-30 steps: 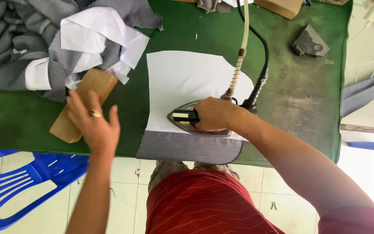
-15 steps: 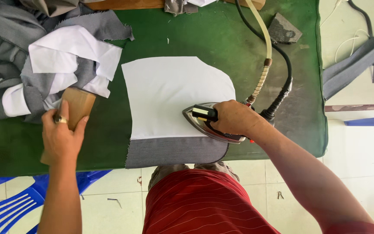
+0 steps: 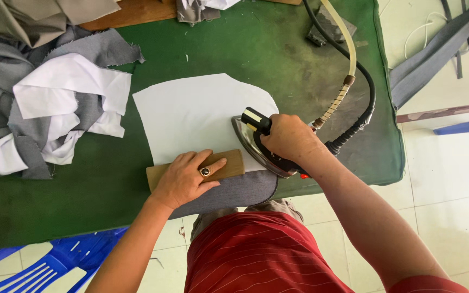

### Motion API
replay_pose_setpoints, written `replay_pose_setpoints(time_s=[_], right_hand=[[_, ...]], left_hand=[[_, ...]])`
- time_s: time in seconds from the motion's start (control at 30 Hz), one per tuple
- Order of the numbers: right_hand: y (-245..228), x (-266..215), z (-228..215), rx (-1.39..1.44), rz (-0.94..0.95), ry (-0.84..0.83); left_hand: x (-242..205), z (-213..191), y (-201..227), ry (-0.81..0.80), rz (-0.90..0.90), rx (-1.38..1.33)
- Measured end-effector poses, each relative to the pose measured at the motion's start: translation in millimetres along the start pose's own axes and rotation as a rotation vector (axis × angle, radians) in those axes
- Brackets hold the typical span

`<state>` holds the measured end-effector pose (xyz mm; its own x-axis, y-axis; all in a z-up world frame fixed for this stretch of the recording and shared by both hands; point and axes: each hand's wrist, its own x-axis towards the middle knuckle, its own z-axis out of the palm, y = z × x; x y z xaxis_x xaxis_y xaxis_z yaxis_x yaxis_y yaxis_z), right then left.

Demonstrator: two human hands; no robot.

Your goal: The person irons a piece of gray fabric on a green worktable using a steam iron and a wooden pressing block. They repeatedly smooth the fabric, adjust its position, and press seams to flatten them.

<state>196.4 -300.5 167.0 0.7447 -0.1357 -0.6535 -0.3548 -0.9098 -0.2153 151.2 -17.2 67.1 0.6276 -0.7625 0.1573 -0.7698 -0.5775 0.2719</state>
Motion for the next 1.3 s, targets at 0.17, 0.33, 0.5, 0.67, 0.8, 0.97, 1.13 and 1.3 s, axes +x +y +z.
replay_pose_setpoints(time_s=[0.17, 0.33, 0.5, 0.67, 0.8, 0.97, 1.13, 1.3], right_hand=[[17.4, -5.8, -8.3, -0.002, 0.010, -0.041], [36.7, 1.4, -13.7, -0.003, 0.027, -0.045], [61.1, 10.1, -18.2, -0.017, 0.095, -0.020], [66.8, 2.0, -39.0, 0.014, 0.110, -0.019], [78.0, -7.4, -62.5, 0.148, 0.051, -0.013], [101.6, 1.7, -57.4, 0.404, -0.009, -0.047], [77.4, 4.3, -47.4, 0.357, 0.014, 0.044], [4.1, 2.1, -48.7, 0.028, -0.154, -0.142]], left_hand=[[2.0, 7.2, -0.7, 0.004, 0.005, -0.002], [37.3, 10.3, 25.7, -0.081, 0.048, -0.090], [49.2, 31.2, 36.1, -0.021, 0.118, -0.055], [79.6, 35.0, 61.1, -0.008, 0.155, -0.079], [89.7, 42.6, 64.9, -0.038, 0.159, -0.076], [87.6, 48.8, 44.5, 0.017, 0.050, -0.015], [50.3, 3.7, -51.1, 0.110, -0.223, 0.176], [0.2, 1.0, -111.9, 0.276, -0.557, 0.277]])
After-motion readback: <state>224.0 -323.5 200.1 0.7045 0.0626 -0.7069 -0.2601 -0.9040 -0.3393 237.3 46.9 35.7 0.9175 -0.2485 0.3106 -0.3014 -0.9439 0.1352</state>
